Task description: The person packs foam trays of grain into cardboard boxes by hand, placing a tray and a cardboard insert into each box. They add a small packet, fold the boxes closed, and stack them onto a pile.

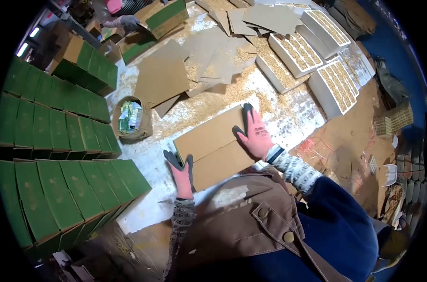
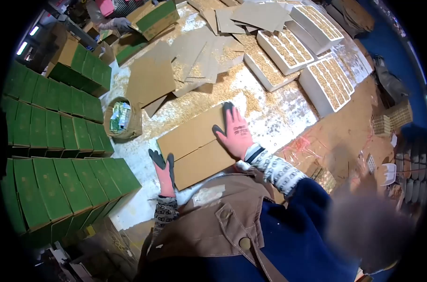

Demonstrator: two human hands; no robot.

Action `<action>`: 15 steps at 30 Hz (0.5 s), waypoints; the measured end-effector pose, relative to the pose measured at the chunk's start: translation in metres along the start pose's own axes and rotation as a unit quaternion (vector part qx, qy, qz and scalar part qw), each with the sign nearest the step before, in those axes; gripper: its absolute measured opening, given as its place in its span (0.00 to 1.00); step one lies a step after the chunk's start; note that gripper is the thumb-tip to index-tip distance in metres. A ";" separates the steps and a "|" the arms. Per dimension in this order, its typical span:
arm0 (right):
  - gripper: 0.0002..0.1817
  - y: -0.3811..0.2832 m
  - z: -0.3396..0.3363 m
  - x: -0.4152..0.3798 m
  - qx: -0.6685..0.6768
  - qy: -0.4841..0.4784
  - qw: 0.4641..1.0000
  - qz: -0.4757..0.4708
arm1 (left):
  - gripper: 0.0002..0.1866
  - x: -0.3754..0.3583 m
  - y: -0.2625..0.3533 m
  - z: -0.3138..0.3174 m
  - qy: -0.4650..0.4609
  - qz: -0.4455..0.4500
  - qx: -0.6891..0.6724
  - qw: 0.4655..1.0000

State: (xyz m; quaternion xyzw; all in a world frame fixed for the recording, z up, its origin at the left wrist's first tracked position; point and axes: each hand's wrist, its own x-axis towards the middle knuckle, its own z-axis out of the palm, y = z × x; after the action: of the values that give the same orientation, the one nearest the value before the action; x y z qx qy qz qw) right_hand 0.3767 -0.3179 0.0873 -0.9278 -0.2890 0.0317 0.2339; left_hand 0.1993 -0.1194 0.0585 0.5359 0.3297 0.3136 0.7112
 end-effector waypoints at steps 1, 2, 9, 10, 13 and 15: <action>0.46 0.001 -0.026 0.000 -0.094 -0.047 0.994 0.009 | 0.36 0.006 -0.007 -0.014 -0.029 -0.116 0.126 0.985; 0.50 -0.002 -0.053 0.006 -0.061 -0.221 0.960 0.164 | 0.34 0.006 -0.002 -0.015 -0.067 -0.147 0.092 0.983; 0.34 0.024 -0.075 -0.035 0.127 -0.168 0.976 -0.057 | 0.28 0.039 0.050 -0.060 -0.187 -0.114 0.009 0.976; 0.34 0.034 -0.048 -0.041 0.129 -0.051 0.980 -0.142 | 0.27 0.044 0.053 -0.070 -0.187 -0.121 0.025 0.975; 0.28 0.107 0.001 -0.017 0.089 -0.163 0.973 -0.135 | 0.25 0.043 0.022 -0.070 -0.143 -0.072 0.295 0.942; 0.24 0.155 0.006 0.027 0.095 0.068 0.984 0.132 | 0.22 0.051 0.019 -0.050 -0.094 -0.049 0.386 0.916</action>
State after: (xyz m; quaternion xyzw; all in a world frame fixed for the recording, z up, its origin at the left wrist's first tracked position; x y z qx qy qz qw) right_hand 0.4792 -0.4125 0.0139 -0.9312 -0.1429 0.0262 0.3343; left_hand 0.1870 -0.0464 0.0598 0.7789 0.3827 0.0753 0.4911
